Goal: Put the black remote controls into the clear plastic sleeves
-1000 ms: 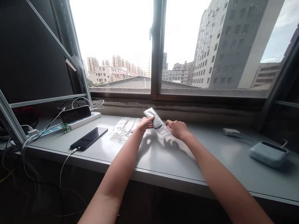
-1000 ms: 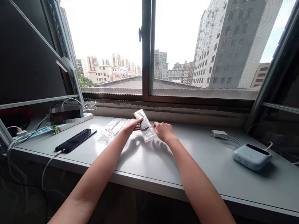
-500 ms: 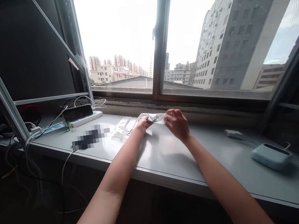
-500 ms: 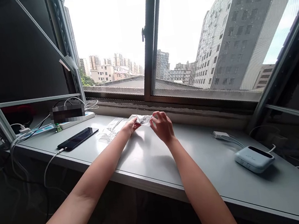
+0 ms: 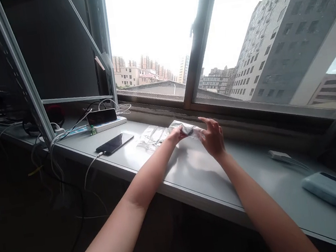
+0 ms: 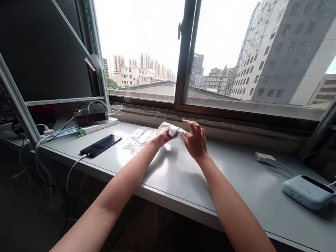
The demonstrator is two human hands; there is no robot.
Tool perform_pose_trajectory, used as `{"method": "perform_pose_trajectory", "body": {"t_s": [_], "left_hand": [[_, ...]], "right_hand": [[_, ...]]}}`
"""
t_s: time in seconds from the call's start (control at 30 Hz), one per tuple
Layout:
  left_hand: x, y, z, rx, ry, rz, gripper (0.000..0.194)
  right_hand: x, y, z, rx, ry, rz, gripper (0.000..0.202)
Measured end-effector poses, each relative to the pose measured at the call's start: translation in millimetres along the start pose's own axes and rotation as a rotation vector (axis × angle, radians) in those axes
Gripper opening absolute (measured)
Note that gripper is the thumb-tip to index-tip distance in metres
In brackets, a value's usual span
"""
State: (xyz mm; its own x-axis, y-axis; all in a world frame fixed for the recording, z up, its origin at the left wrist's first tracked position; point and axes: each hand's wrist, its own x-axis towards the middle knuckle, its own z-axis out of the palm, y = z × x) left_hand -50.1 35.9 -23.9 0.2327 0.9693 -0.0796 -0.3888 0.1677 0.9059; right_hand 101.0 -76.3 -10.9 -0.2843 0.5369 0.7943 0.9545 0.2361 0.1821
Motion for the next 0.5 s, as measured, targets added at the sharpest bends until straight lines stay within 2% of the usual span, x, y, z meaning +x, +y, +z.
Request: {"method": "perform_pose_trajectory", "body": {"t_s": [0.13, 0.27, 0.5], "left_hand": [[5, -7, -1.3, -0.044, -0.020, -0.056, 0.020], [13, -11, -6.5, -0.070, -0.054, -0.077, 0.013], [6, -3, 1.1, -0.158, 0.003, -0.082, 0.023]], "right_hand": [[-3, 5, 10, 0.017, 0.122, -0.117, 0.025], [-4, 4, 10, 0.016, 0.150, -0.195, 0.026], [-3, 0, 8, -0.026, 0.212, -0.229, 0.026]]}}
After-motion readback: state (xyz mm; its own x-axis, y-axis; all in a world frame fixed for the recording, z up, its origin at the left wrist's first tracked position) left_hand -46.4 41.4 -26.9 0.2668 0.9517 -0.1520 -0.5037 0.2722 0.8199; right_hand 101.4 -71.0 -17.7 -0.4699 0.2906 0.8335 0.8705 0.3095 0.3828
